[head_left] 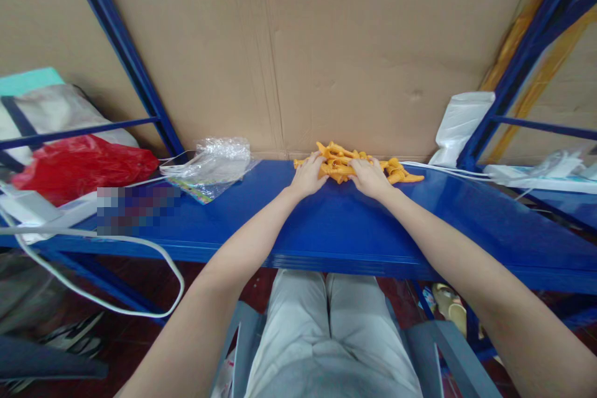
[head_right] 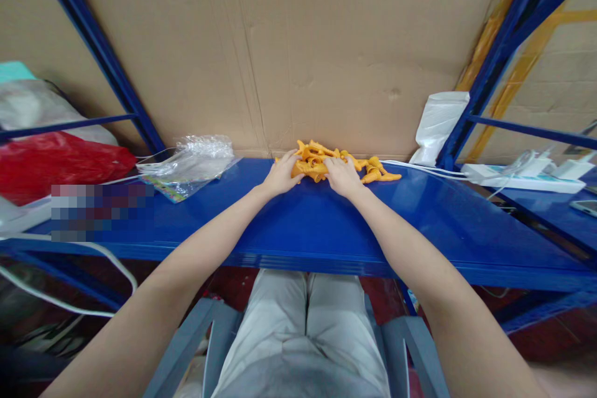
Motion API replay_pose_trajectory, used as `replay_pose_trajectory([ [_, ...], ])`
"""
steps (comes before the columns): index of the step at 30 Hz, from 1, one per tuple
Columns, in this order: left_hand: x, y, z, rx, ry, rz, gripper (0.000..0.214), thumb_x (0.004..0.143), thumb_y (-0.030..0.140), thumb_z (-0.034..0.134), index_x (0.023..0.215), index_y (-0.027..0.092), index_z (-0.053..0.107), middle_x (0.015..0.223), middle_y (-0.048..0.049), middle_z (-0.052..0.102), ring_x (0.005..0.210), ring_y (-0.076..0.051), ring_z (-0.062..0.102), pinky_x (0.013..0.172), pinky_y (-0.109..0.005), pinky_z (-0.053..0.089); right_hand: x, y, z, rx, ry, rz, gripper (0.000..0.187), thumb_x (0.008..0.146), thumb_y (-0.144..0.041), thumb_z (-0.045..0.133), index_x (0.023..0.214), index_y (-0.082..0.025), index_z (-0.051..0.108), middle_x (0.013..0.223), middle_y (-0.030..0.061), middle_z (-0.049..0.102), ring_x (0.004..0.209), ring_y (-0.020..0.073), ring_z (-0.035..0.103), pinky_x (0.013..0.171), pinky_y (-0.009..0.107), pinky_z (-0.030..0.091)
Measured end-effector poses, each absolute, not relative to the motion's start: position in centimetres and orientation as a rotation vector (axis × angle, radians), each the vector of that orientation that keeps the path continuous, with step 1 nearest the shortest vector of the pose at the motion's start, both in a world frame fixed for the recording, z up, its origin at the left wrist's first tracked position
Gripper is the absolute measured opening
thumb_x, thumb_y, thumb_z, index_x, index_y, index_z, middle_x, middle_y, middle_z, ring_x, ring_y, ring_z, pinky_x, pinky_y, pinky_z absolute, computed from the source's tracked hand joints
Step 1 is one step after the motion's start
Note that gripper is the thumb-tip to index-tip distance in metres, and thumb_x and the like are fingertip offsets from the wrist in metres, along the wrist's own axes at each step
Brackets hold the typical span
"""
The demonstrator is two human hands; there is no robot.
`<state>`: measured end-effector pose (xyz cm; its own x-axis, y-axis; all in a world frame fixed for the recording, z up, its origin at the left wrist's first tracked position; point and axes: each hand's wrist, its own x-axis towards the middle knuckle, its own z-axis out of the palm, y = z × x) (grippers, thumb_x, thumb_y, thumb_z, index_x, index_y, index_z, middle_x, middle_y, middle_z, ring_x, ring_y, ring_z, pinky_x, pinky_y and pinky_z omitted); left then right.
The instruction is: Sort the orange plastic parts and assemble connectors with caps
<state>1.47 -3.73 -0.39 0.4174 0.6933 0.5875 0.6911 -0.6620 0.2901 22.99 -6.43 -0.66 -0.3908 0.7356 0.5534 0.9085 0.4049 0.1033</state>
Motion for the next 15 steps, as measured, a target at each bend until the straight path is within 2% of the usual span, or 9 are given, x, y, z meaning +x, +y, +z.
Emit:
replay_pose_trajectory([
  [2,1.5,-2.5,-0.9,2.390,1.181,1.268,0.056,0.082,0.019,0.068,0.135,0.015,0.050,0.141,-0.0199,0.057,0.129,-0.029,0.057,0.105,-0.047,0.047,23.2,-6.3,-0.6,-1.398,-2.215,-0.560,0.034,0.092,-0.020,0.044,0.122,-0.012,0.057,0.122,0.0220,0.067,0.119,0.0361,0.058,0.104,0.056,0.034],
  [4,1.5,-1.6,-1.3,2.116,1.156,1.309,0.051,0.086,0.019,0.065,0.134,0.014,0.050,0.125,-0.0184,0.067,0.111,-0.025,0.068,0.095,-0.044,0.053,23.5,-6.3,-0.4,-1.385,-2.173,-0.547,0.033,0.093,-0.021,0.044,0.122,-0.012,0.057,0.121,0.0219,0.067,0.118,0.0353,0.059,0.103,0.053,0.035],
  [7,1.4,-1.0,-1.2,1.892,1.038,1.246,0.026,0.088,0.020,0.064,0.113,0.013,0.062,0.101,-0.0127,0.075,0.090,-0.021,0.072,0.088,-0.042,0.056,23.8,-6.2,-0.2,-1.346,-2.138,-0.513,0.033,0.093,-0.023,0.044,0.122,-0.013,0.057,0.120,0.0213,0.068,0.115,0.0347,0.060,0.102,0.052,0.038],
  [10,1.1,-1.2,-0.8,1.879,0.901,1.225,0.011,0.085,0.023,0.069,0.088,0.012,0.066,0.088,-0.0093,0.075,0.085,-0.020,0.072,0.085,-0.038,0.056,24.1,-6.1,-0.4,-1.294,-2.147,-0.491,0.035,0.093,-0.024,0.045,0.124,-0.014,0.057,0.122,0.0202,0.067,0.117,0.0344,0.060,0.102,0.052,0.038],
  [15,0.7,-1.8,-0.2,1.928,0.955,1.213,0.011,0.086,0.022,0.067,0.080,0.014,0.061,0.061,0.0011,0.063,0.056,-0.012,0.060,0.061,-0.024,0.048,24.2,-6.0,-0.5,-1.253,-2.207,-0.493,0.040,0.093,-0.023,0.046,0.129,-0.016,0.060,0.127,0.0186,0.066,0.120,0.0342,0.058,0.101,0.054,0.038],
])
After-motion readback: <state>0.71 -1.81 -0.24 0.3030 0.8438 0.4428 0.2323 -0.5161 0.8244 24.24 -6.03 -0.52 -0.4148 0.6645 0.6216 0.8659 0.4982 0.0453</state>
